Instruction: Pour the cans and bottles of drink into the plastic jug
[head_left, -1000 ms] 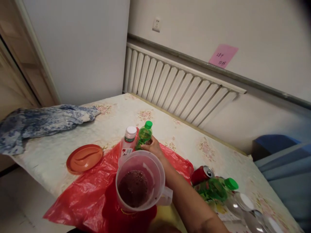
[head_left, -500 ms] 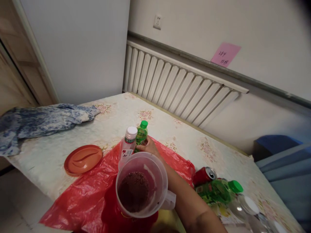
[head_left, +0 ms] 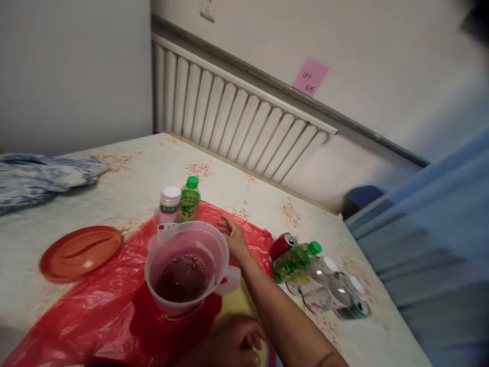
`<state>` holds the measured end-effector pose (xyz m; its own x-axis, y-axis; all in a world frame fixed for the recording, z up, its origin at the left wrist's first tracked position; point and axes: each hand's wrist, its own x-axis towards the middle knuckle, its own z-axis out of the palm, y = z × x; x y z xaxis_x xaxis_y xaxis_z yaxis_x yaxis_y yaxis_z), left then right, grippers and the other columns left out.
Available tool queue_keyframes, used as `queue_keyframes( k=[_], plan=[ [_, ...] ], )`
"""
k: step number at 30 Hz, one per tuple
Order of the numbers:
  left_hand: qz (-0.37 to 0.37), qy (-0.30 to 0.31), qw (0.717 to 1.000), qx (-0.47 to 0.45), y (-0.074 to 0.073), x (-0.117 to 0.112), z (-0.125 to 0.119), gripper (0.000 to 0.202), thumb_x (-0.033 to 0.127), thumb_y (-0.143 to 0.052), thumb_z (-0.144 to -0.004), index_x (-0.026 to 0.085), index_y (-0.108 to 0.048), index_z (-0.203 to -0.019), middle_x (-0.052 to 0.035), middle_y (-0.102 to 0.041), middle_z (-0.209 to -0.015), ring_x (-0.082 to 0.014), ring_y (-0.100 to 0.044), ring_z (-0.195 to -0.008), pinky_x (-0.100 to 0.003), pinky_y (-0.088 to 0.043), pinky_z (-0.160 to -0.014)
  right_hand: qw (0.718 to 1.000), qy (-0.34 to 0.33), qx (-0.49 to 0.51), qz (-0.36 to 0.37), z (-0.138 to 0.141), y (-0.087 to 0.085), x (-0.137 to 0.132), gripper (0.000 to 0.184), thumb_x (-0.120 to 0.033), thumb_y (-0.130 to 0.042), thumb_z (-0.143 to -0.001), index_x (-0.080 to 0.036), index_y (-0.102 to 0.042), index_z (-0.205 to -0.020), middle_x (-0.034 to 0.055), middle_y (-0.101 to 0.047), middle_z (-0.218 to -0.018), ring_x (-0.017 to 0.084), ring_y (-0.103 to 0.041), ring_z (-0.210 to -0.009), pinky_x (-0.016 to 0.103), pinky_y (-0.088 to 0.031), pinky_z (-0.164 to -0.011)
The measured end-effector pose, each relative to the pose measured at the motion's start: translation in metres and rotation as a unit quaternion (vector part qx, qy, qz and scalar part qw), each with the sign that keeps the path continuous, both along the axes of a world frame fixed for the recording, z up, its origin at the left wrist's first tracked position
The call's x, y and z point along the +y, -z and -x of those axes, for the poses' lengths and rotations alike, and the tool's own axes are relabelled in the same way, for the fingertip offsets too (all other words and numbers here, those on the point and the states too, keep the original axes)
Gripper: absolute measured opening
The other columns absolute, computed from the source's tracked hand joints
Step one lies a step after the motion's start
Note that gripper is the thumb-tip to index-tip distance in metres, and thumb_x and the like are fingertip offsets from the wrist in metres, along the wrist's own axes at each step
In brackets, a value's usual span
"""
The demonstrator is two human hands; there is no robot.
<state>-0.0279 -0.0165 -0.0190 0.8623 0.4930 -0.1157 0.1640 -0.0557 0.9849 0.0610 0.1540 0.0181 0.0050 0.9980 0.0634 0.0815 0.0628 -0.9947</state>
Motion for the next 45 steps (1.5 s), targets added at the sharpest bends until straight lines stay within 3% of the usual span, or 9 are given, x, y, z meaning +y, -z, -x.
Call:
queue_keyframes(
  k=[6, 11, 16, 22, 25, 30, 36, 41, 45],
  plan=[
    [0.017, -0.01, 0.999, -0.033, -0.009, 0.002, -0.006, 0.032, 0.018, -0.056, -0.068, 0.018, -0.063, -0.099, 0.0002, -0.063, -0.086, -0.0141, -0.053, -0.076, -0.025, -0.043, -0.068, 0.996, 0.092, 0.002, -0.008, -0.053, 0.001, -0.113, 0.049, -0.019, -0.074, -0.062, -0.023, -0.065, -0.11, 0.0046, -0.072, -0.1, 0.022, -0.07, -0.089, 0.038, -0.057, -0.083],
    [0.053, -0.001, 0.996, -0.07, -0.003, 0.005, -0.009, 0.037, 0.021, -0.057, -0.069, 0.017, -0.062, -0.105, -0.0015, -0.061, -0.089, -0.015, -0.053, -0.078, -0.027, -0.044, -0.071, 0.97, 0.239, -0.038, -0.004, -0.098, 0.015, -0.215, 0.035, -0.027, -0.069, -0.07, -0.02, -0.066, -0.104, 0.0059, -0.073, -0.092, 0.021, -0.07, -0.082, 0.037, -0.057, -0.08],
    [0.116, 0.011, 0.989, -0.092, -0.004, 0.008, -0.012, 0.038, 0.024, -0.059, -0.068, 0.017, -0.061, -0.106, -0.0014, -0.058, -0.088, -0.0138, -0.052, -0.073, -0.026, -0.042, -0.065, 0.915, 0.39, -0.103, 0.024, -0.152, 0.031, -0.267, 0.037, -0.034, -0.07, -0.064, -0.017, -0.066, -0.097, 0.0065, -0.072, -0.082, 0.023, -0.07, -0.077, 0.036, -0.056, -0.076],
    [0.132, 0.019, 0.987, -0.091, -0.013, 0.008, -0.014, 0.038, 0.026, -0.059, -0.066, 0.018, -0.06, -0.104, -0.0013, -0.058, -0.088, -0.0135, -0.053, -0.071, -0.027, -0.041, -0.064, 0.818, 0.547, -0.178, 0.014, -0.199, 0.027, -0.262, 0.063, -0.049, -0.072, -0.06, -0.014, -0.06, -0.111, 0.012, -0.07, -0.1, 0.024, -0.069, -0.086, 0.033, -0.055, -0.076],
    [0.136, 0.023, 0.986, -0.089, -0.013, 0.009, -0.015, 0.038, 0.026, -0.059, -0.066, 0.018, -0.06, -0.103, -0.001, -0.058, -0.087, -0.0134, -0.052, -0.07, -0.027, -0.041, -0.063, 0.781, 0.585, -0.219, 0.015, -0.211, 0.023, -0.245, 0.061, -0.049, -0.074, -0.056, -0.015, -0.06, -0.105, 0.0108, -0.069, -0.098, 0.023, -0.066, -0.082, 0.03, -0.052, -0.07],
    [0.137, 0.031, 0.985, -0.096, -0.01, 0.01, -0.017, 0.04, 0.026, -0.058, -0.066, 0.016, -0.06, -0.104, -0.0014, -0.057, -0.088, -0.0135, -0.052, -0.072, -0.027, -0.041, -0.066, 0.758, 0.597, -0.263, 0.014, -0.221, 0.025, -0.22, 0.041, -0.046, -0.074, -0.053, -0.021, -0.052, -0.076, 0.0005, -0.06, -0.072, 0.018, -0.055, -0.065, 0.029, -0.045, -0.063],
    [0.14, 0.036, 0.985, -0.093, -0.013, 0.01, -0.018, 0.04, 0.028, -0.06, -0.066, 0.017, -0.059, -0.105, -0.0015, -0.057, -0.088, -0.0139, -0.052, -0.073, -0.028, -0.041, -0.067, 0.723, 0.619, -0.305, 0.026, -0.222, 0.03, -0.208, 0.046, -0.047, -0.076, -0.052, -0.027, -0.037, -0.064, -0.0082, -0.042, -0.055, 0.014, -0.041, -0.054, 0.029, -0.037, -0.057],
    [0.131, 0.041, 0.986, -0.091, -0.016, 0.01, -0.02, 0.04, 0.03, -0.06, -0.066, 0.018, -0.059, -0.104, -0.0016, -0.058, -0.089, -0.0142, -0.052, -0.073, -0.028, -0.041, -0.067, 0.717, 0.618, -0.32, 0.035, -0.222, 0.027, -0.207, 0.047, -0.056, -0.073, -0.054, -0.028, -0.035, -0.062, -0.0065, -0.046, -0.053, 0.016, -0.044, -0.054, 0.029, -0.039, -0.055],
    [0.134, 0.042, 0.986, -0.093, -0.015, 0.01, -0.021, 0.04, 0.029, -0.061, -0.066, 0.018, -0.06, -0.104, -0.0012, -0.058, -0.087, -0.014, -0.052, -0.073, -0.028, -0.041, -0.067, 0.729, 0.602, -0.322, 0.036, -0.211, 0.02, -0.218, 0.039, -0.054, -0.069, -0.058, -0.027, -0.042, -0.066, 0.0003, -0.057, -0.06, 0.02, -0.052, -0.058, 0.031, -0.042, -0.056]
  ],
)
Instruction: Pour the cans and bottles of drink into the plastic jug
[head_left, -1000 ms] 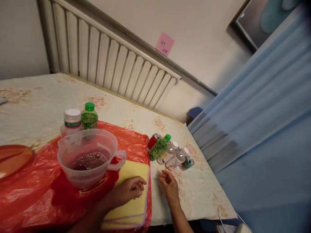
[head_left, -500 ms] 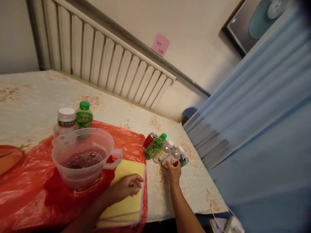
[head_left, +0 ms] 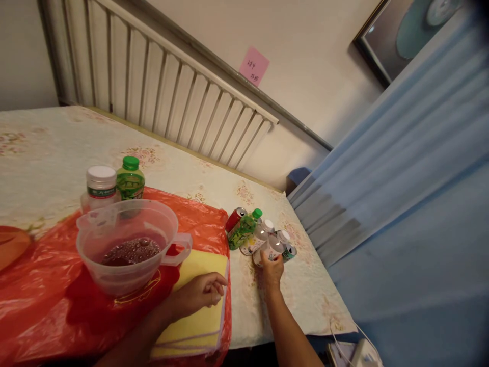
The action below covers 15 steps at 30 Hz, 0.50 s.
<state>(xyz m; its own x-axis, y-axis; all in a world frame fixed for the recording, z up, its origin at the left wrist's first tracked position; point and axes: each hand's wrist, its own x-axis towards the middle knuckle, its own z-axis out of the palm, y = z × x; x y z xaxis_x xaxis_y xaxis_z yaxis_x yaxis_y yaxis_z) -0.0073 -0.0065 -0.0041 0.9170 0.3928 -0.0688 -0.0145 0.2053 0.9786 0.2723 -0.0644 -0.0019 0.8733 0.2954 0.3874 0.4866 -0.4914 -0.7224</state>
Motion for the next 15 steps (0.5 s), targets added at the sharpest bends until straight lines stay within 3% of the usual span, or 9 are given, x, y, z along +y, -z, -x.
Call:
queue_keyframes(
  k=[4, 7, 11, 15],
  plan=[
    [-0.002, -0.016, 1.0, -0.017, 0.002, 0.0, -0.002, 0.036, 0.028, -0.06, -0.071, 0.017, -0.06, -0.106, -0.0015, -0.059, -0.088, -0.0136, -0.053, -0.073, -0.028, -0.042, -0.067, 0.998, -0.062, 0.009, 0.015, 0.021, -0.009, -0.026, 0.034, -0.047, -0.07, -0.057, -0.023, -0.054, -0.075, 0.0065, -0.066, -0.071, 0.024, -0.06, -0.064, 0.033, -0.046, -0.061],
    [0.003, -0.047, 0.998, -0.041, 0.002, 0.001, -0.004, 0.034, 0.028, -0.059, -0.077, 0.016, -0.059, -0.109, -0.0025, -0.059, -0.092, -0.0133, -0.053, -0.074, -0.029, -0.044, -0.07, 0.984, -0.172, 0.005, 0.041, 0.041, -0.019, -0.045, 0.034, -0.038, -0.071, -0.058, -0.02, -0.061, -0.084, 0.0079, -0.07, -0.082, 0.025, -0.063, -0.074, 0.033, -0.049, -0.069],
    [0.001, -0.102, 0.991, -0.085, 0.001, 0.003, -0.005, 0.041, 0.033, -0.061, -0.081, 0.018, -0.055, -0.119, -0.0053, -0.059, -0.103, -0.0129, -0.053, -0.076, -0.03, -0.044, -0.074, 0.933, -0.35, -0.01, 0.085, 0.069, -0.037, -0.057, 0.042, -0.023, -0.068, -0.061, -0.018, -0.063, -0.101, 0.0073, -0.07, -0.095, 0.025, -0.064, -0.087, 0.034, -0.05, -0.08],
    [-0.036, -0.148, 0.981, -0.116, -0.003, 0.007, -0.002, 0.057, 0.04, -0.063, -0.083, 0.019, -0.047, -0.134, -0.0065, -0.06, -0.106, -0.015, -0.053, -0.082, -0.031, -0.044, -0.078, 0.885, -0.451, -0.013, 0.12, 0.09, -0.047, -0.057, 0.045, -0.017, -0.066, -0.065, -0.018, -0.063, -0.11, 0.0069, -0.069, -0.103, 0.025, -0.064, -0.094, 0.035, -0.049, -0.087]
  ],
)
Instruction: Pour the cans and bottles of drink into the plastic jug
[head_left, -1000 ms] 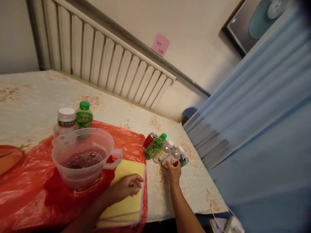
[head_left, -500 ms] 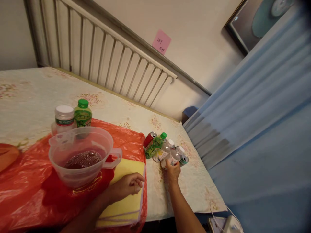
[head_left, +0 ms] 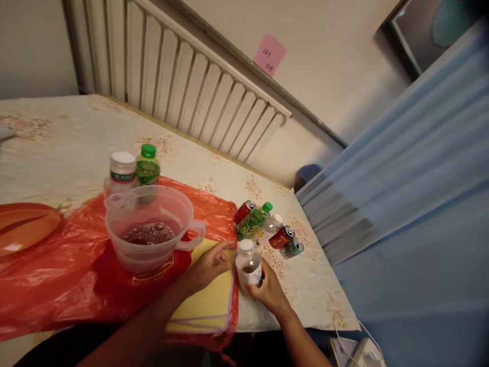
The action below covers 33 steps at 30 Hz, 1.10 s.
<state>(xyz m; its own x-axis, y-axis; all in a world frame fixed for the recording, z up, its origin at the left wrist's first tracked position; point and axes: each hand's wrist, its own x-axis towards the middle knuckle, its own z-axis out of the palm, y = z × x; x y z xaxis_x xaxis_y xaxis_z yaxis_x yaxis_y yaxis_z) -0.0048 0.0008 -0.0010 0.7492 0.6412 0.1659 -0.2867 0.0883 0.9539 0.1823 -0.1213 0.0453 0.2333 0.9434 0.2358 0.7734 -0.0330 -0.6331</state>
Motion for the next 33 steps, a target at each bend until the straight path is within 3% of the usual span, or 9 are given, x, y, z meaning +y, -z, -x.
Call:
queue_keyframes(
  k=[4, 9, 16, 19, 23, 25, 27, 29, 33],
  plan=[
    [-0.039, -0.043, 0.998, 0.008, -0.009, 0.005, 0.006, 0.061, 0.044, -0.061, -0.084, 0.019, -0.045, -0.137, -0.0067, -0.061, -0.103, -0.0185, -0.057, -0.089, -0.031, -0.045, -0.081, 0.997, -0.058, 0.001, 0.043, 0.009, -0.002, 0.002, 0.045, -0.018, -0.066, -0.068, -0.019, -0.063, -0.113, 0.0058, -0.069, -0.103, 0.024, -0.064, -0.091, 0.034, -0.05, -0.083],
    [-0.175, -0.09, 0.979, 0.044, -0.023, 0.007, 0.015, 0.036, 0.035, -0.059, -0.086, 0.021, -0.062, -0.12, -0.0076, -0.062, -0.121, -0.0229, -0.055, -0.11, -0.034, -0.043, -0.095, 0.993, -0.092, 0.008, 0.07, 0.013, -0.007, 0.003, 0.047, -0.018, -0.069, -0.067, -0.021, -0.063, -0.114, 0.0038, -0.069, -0.103, 0.022, -0.065, -0.089, 0.032, -0.051, -0.08],
    [-0.227, -0.142, 0.956, 0.118, -0.03, -0.002, 0.018, 0.019, 0.023, -0.06, -0.079, 0.019, -0.063, -0.097, -0.0022, -0.065, -0.094, -0.0164, -0.056, -0.081, -0.027, -0.044, -0.074, 0.992, -0.107, -0.022, 0.066, 0.013, -0.011, 0.0, 0.044, -0.019, -0.07, -0.068, -0.021, -0.065, -0.112, 0.0045, -0.069, -0.1, 0.022, -0.064, -0.087, 0.032, -0.051, -0.08],
    [-0.239, -0.184, 0.943, 0.141, -0.024, -0.006, 0.015, 0.013, 0.028, -0.062, -0.08, 0.018, -0.059, -0.087, 0.0011, -0.058, -0.08, -0.0142, -0.051, -0.071, -0.026, -0.04, -0.068, 0.991, -0.111, -0.03, 0.064, 0.014, -0.008, -0.001, 0.048, -0.017, -0.07, -0.067, -0.021, -0.065, -0.114, 0.0056, -0.069, -0.102, 0.023, -0.064, -0.089, 0.034, -0.051, -0.083],
    [-0.235, -0.197, 0.934, 0.181, -0.018, -0.005, 0.015, 0.024, 0.041, -0.061, -0.082, 0.019, -0.053, -0.076, 0.0045, -0.049, -0.068, -0.0132, -0.044, -0.064, -0.026, -0.036, -0.061, 0.992, -0.109, -0.028, 0.059, 0.014, -0.006, -0.001, 0.046, -0.017, -0.069, -0.066, -0.022, -0.066, -0.112, 0.0049, -0.069, -0.1, 0.024, -0.064, -0.088, 0.034, -0.051, -0.081],
    [-0.233, -0.179, 0.938, 0.183, -0.018, -0.004, 0.018, 0.028, 0.047, -0.06, -0.083, 0.019, -0.056, -0.083, 0.0031, -0.054, -0.073, -0.0145, -0.048, -0.068, -0.027, -0.039, -0.065, 0.992, -0.106, -0.023, 0.059, 0.014, -0.006, -0.001, 0.045, -0.017, -0.069, -0.067, -0.023, -0.066, -0.111, 0.0045, -0.069, -0.098, 0.023, -0.064, -0.087, 0.033, -0.051, -0.08],
    [-0.238, -0.149, 0.947, 0.154, -0.019, -0.003, 0.022, 0.035, 0.048, -0.06, -0.084, 0.019, -0.06, -0.103, -0.0024, -0.063, -0.094, -0.0187, -0.056, -0.085, -0.03, -0.045, -0.078, 0.993, -0.105, -0.019, 0.059, 0.014, -0.007, -0.001, 0.045, -0.019, -0.07, -0.067, -0.022, -0.067, -0.111, 0.0047, -0.07, -0.098, 0.023, -0.064, -0.086, 0.033, -0.051, -0.079],
    [-0.246, -0.107, 0.957, 0.112, -0.021, -0.004, 0.025, 0.043, 0.043, -0.061, -0.085, 0.021, -0.057, -0.122, -0.0073, -0.061, -0.119, -0.0235, -0.055, -0.107, -0.035, -0.043, -0.095, 0.993, -0.106, -0.02, 0.057, 0.014, -0.009, -0.001, 0.044, -0.02, -0.071, -0.067, -0.022, -0.066, -0.111, 0.0049, -0.07, -0.099, 0.023, -0.064, -0.087, 0.033, -0.051, -0.08],
    [-0.197, -0.052, 0.976, 0.08, -0.018, -0.006, 0.025, 0.039, 0.031, -0.056, -0.088, 0.021, -0.058, -0.125, -0.0077, -0.061, -0.125, -0.0239, -0.054, -0.115, -0.035, -0.039, -0.102, 0.992, -0.101, -0.027, 0.07, 0.013, -0.011, -0.001, 0.043, -0.02, -0.07, -0.068, -0.021, -0.066, -0.111, 0.0051, -0.069, -0.099, 0.024, -0.064, -0.088, 0.034, -0.05, -0.08]
  ],
)
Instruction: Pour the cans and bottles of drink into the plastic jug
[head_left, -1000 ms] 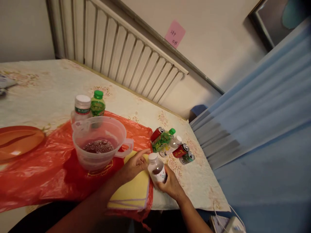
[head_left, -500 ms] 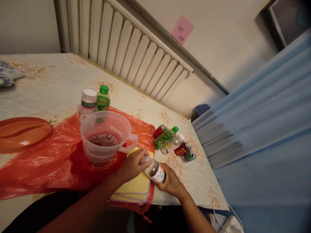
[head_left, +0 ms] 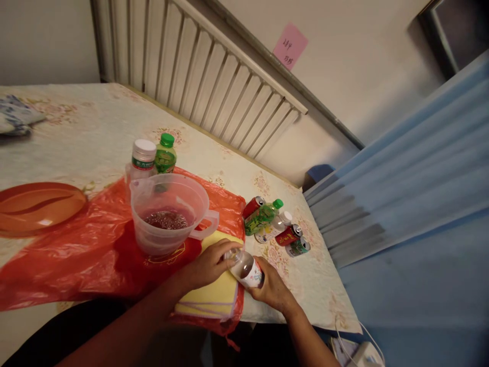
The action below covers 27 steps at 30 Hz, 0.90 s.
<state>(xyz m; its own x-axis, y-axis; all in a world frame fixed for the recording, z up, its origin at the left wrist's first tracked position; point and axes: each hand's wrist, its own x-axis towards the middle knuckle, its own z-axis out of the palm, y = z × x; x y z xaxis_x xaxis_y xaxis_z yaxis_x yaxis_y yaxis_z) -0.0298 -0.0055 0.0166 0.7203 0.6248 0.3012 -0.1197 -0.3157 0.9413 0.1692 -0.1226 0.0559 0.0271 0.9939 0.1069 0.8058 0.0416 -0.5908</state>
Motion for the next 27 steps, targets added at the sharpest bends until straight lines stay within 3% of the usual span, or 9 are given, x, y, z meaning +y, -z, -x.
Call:
queue_keyframes(
  k=[4, 7, 12, 18, 23, 27],
  plan=[
    [0.108, -0.021, 0.994, -0.015, 0.01, 0.0, -0.003, 0.044, 0.031, -0.057, -0.086, 0.02, -0.05, -0.128, -0.0072, -0.062, -0.117, -0.0227, -0.058, -0.105, -0.035, -0.043, -0.094, 1.0, 0.014, 0.009, 0.018, -0.003, -0.003, -0.001, 0.044, -0.019, -0.069, -0.066, -0.021, -0.066, -0.11, 0.0051, -0.069, -0.101, 0.024, -0.064, -0.088, 0.033, -0.05, -0.08],
    [0.125, -0.041, 0.991, -0.031, 0.019, 0.002, -0.003, 0.045, 0.025, -0.061, -0.079, 0.02, -0.046, -0.122, -0.0061, -0.062, -0.11, -0.0209, -0.058, -0.097, -0.034, -0.044, -0.088, 0.999, 0.024, 0.007, 0.019, -0.007, -0.012, 0.001, 0.044, -0.017, -0.069, -0.064, -0.02, -0.065, -0.108, 0.0051, -0.069, -0.1, 0.024, -0.063, -0.088, 0.034, -0.049, -0.081],
    [0.146, -0.064, 0.987, -0.027, 0.028, 0.003, -0.005, 0.039, 0.019, -0.067, -0.07, 0.021, -0.049, -0.104, -0.0023, -0.06, -0.099, -0.0177, -0.055, -0.088, -0.029, -0.043, -0.076, 0.999, 0.013, -0.015, -0.034, -0.004, -0.052, 0.02, 0.057, -0.012, -0.068, -0.058, -0.021, -0.063, -0.115, 0.0065, -0.067, -0.107, 0.027, -0.062, -0.096, 0.037, -0.048, -0.087],
    [0.209, -0.013, 0.977, -0.028, 0.028, 0.004, -0.009, 0.034, 0.018, -0.069, -0.063, 0.02, -0.046, -0.087, 0.007, -0.048, -0.073, -0.0111, -0.045, -0.068, -0.023, -0.034, -0.061, 0.987, -0.061, -0.105, -0.109, 0.019, -0.109, 0.062, 0.053, -0.015, -0.068, -0.064, -0.023, -0.063, -0.116, 0.007, -0.066, -0.109, 0.028, -0.061, -0.098, 0.039, -0.047, -0.089],
    [0.26, 0.038, 0.962, -0.069, 0.022, 0.003, -0.008, 0.029, 0.023, -0.066, -0.063, 0.02, -0.046, -0.084, 0.0075, -0.047, -0.07, -0.0101, -0.045, -0.064, -0.024, -0.034, -0.059, 0.963, -0.117, -0.195, -0.148, 0.032, -0.134, 0.095, 0.061, -0.013, -0.066, -0.066, -0.022, -0.055, -0.126, 0.0097, -0.06, -0.117, 0.027, -0.058, -0.108, 0.042, -0.047, -0.096],
    [0.261, 0.048, 0.963, -0.05, 0.02, 0.0, -0.004, 0.025, 0.024, -0.063, -0.065, 0.019, -0.048, -0.085, 0.0061, -0.052, -0.069, -0.011, -0.05, -0.062, -0.024, -0.037, -0.058, 0.939, -0.15, -0.269, -0.155, 0.041, -0.148, 0.114, 0.064, -0.014, -0.066, -0.067, -0.019, -0.053, -0.129, 0.0124, -0.058, -0.119, 0.029, -0.056, -0.11, 0.045, -0.047, -0.097]
  ],
)
